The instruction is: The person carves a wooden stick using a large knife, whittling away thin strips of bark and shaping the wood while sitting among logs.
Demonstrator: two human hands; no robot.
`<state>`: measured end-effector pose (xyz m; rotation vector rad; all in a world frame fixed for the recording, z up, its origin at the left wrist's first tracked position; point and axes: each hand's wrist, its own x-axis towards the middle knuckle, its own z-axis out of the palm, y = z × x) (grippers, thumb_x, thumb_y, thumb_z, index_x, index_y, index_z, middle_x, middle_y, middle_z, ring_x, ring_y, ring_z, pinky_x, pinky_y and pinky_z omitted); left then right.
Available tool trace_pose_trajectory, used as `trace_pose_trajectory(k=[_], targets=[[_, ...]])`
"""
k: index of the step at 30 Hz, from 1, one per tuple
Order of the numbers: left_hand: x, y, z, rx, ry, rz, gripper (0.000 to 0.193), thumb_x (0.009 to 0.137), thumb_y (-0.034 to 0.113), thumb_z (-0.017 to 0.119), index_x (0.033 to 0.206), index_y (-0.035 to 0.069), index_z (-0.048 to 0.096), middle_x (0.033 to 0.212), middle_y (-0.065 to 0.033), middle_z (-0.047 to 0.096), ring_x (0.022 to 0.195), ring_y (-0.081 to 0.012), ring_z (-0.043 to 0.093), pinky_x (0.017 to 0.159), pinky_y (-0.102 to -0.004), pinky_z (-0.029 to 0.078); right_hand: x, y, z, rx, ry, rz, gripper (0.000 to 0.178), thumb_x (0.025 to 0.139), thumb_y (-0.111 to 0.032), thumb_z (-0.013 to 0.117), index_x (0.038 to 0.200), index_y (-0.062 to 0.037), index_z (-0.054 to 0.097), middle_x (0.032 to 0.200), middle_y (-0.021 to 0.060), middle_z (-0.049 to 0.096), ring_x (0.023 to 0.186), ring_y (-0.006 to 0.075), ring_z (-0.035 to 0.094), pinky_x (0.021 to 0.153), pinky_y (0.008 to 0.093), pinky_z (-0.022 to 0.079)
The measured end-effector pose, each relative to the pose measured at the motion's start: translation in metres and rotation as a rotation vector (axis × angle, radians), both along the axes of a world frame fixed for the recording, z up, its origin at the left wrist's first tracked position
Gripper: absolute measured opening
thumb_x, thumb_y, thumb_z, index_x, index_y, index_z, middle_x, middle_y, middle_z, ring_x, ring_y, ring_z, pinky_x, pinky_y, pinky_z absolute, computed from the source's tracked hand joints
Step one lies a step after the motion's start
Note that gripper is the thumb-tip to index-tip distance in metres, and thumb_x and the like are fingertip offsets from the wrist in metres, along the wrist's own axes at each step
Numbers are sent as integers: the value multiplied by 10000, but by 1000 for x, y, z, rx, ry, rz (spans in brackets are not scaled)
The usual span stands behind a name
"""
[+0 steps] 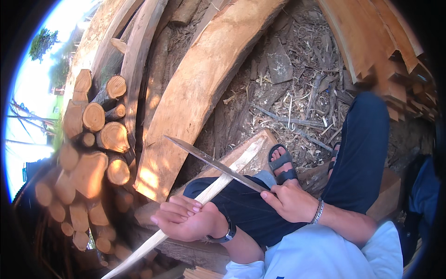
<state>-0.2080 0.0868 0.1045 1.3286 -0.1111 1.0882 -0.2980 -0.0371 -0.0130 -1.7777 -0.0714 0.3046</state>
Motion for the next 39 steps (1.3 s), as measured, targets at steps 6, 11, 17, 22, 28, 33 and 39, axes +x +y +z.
trace_pose_trajectory(k=[6,11,17,22,28,33,39], targets=[[2,-9,1,-38,-2,-5,504,1032,312,312,556,163,237,484,21,207,354,-86,191,335,-193,186,-3,-4,25,74,14,18,595,1006,-427,401,701,60,559,584,275,578,611,447,617,590,502,488],[0,-1,0,-27,-10,-9,502,1031,307,309,556,161,238,482,20,208,353,-91,184,333,-195,179,4,-7,1,78,-1,-14,626,1012,-438,377,673,56,556,577,271,571,611,445,614,599,494,487],[-2,-6,0,-55,3,-58,506,1030,304,301,549,161,241,482,18,218,353,-92,198,340,-198,197,3,-6,3,88,23,29,625,1015,-438,371,699,66,563,577,271,568,616,442,614,604,486,480],[-5,2,-3,-18,-14,-110,490,1033,306,294,567,156,266,482,16,225,351,-93,205,342,-201,203,7,-12,12,158,75,22,612,1016,-425,372,710,67,569,586,262,574,620,434,614,617,487,475],[-3,-6,-1,-18,-10,-82,489,1033,312,296,571,155,263,484,20,222,348,-91,193,330,-201,185,2,-12,9,177,35,-1,604,1018,-418,367,714,63,566,584,248,571,624,421,611,611,478,467],[-2,-5,-3,-22,-18,-106,485,1035,303,298,575,153,262,489,22,222,356,-89,191,340,-199,193,6,-10,16,181,44,-13,608,1018,-419,365,694,58,555,573,248,565,610,423,607,597,478,462],[-2,-3,-3,4,9,-78,487,1033,314,306,576,154,261,487,22,216,358,-88,191,339,-197,189,0,-5,0,103,92,39,611,1017,-427,368,706,62,563,574,256,566,615,430,612,602,481,472]])
